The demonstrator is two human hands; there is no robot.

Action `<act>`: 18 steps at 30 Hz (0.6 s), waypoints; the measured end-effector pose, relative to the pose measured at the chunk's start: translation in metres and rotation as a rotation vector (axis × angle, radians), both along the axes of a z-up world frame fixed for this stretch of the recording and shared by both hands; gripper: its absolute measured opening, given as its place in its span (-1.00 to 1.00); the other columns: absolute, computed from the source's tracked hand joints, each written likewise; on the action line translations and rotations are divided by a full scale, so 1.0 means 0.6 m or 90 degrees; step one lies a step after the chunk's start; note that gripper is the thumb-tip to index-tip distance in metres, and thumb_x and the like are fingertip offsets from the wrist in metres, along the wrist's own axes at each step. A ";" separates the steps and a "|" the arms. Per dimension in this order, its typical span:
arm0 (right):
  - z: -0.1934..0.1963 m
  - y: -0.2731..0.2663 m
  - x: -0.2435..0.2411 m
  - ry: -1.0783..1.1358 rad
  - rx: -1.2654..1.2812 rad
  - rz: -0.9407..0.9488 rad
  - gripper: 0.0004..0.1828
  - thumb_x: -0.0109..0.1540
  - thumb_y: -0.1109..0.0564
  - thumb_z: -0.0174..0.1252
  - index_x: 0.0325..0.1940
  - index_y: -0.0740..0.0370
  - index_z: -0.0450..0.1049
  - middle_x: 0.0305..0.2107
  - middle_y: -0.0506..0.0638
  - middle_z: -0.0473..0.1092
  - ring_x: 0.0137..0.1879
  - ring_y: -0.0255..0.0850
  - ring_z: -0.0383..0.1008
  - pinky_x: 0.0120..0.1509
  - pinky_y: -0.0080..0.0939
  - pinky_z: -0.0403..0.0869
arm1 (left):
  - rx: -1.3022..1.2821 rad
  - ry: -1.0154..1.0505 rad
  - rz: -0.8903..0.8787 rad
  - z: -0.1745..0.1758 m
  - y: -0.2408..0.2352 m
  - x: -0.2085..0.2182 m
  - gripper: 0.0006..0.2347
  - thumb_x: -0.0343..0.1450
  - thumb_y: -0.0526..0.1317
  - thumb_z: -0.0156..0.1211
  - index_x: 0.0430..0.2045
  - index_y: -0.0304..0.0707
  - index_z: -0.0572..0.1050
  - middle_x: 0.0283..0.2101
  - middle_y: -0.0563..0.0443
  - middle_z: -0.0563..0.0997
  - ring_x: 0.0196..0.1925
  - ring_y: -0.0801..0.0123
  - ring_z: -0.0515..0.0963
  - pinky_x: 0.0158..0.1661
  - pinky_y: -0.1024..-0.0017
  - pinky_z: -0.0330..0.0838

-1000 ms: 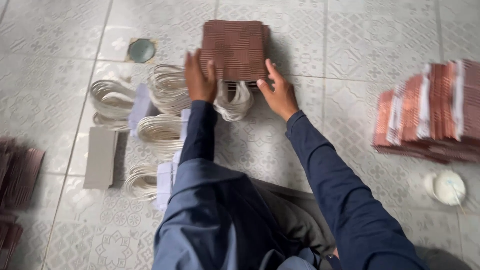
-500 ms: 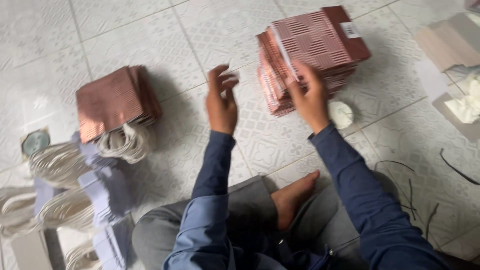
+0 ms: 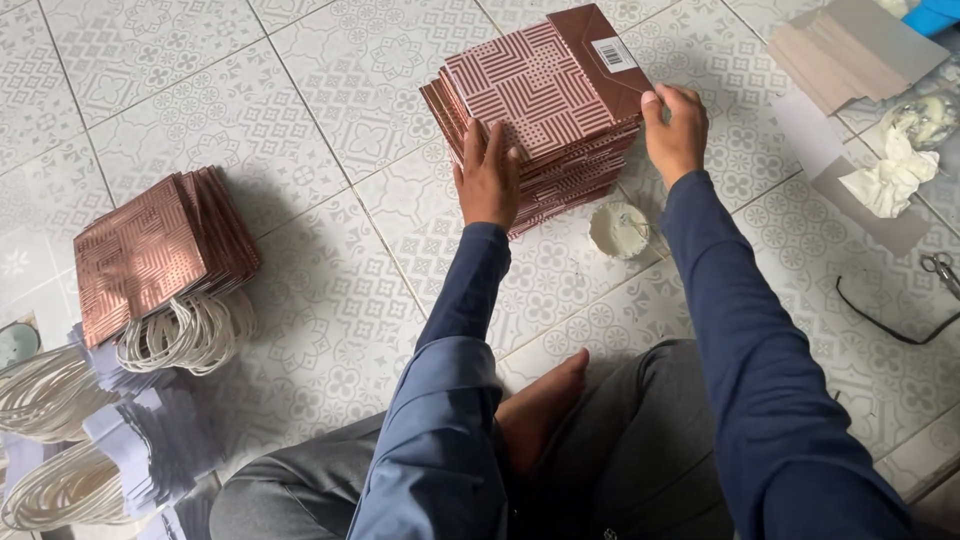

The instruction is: The person sits on the floor and assembles gift bags by inserting white rope handles into the sides of patterned paper bags. They use a small stick to apply glue from a bowl onto white paper tabs, then attach the tabs to secure the handles. The person repeatedly folds the bags and stacks the finished items.

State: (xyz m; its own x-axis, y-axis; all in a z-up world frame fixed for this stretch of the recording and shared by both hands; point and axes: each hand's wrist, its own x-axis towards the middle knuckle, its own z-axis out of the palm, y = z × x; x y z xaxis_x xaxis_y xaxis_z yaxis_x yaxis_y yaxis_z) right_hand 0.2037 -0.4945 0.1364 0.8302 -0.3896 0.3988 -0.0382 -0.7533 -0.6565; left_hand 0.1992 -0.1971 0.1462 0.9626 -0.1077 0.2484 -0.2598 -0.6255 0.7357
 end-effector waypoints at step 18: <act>0.133 0.186 0.001 -0.098 0.766 0.191 0.01 0.29 0.17 0.26 0.63 -0.11 -0.26 0.34 0.05 0.36 0.27 -0.11 0.53 0.07 -0.06 0.59 | -0.092 -0.076 -0.010 -0.023 0.023 0.013 -0.54 0.55 0.02 -0.02 0.35 -0.04 0.24 0.54 -0.23 0.05 0.55 0.00 0.16 0.25 -0.08 0.20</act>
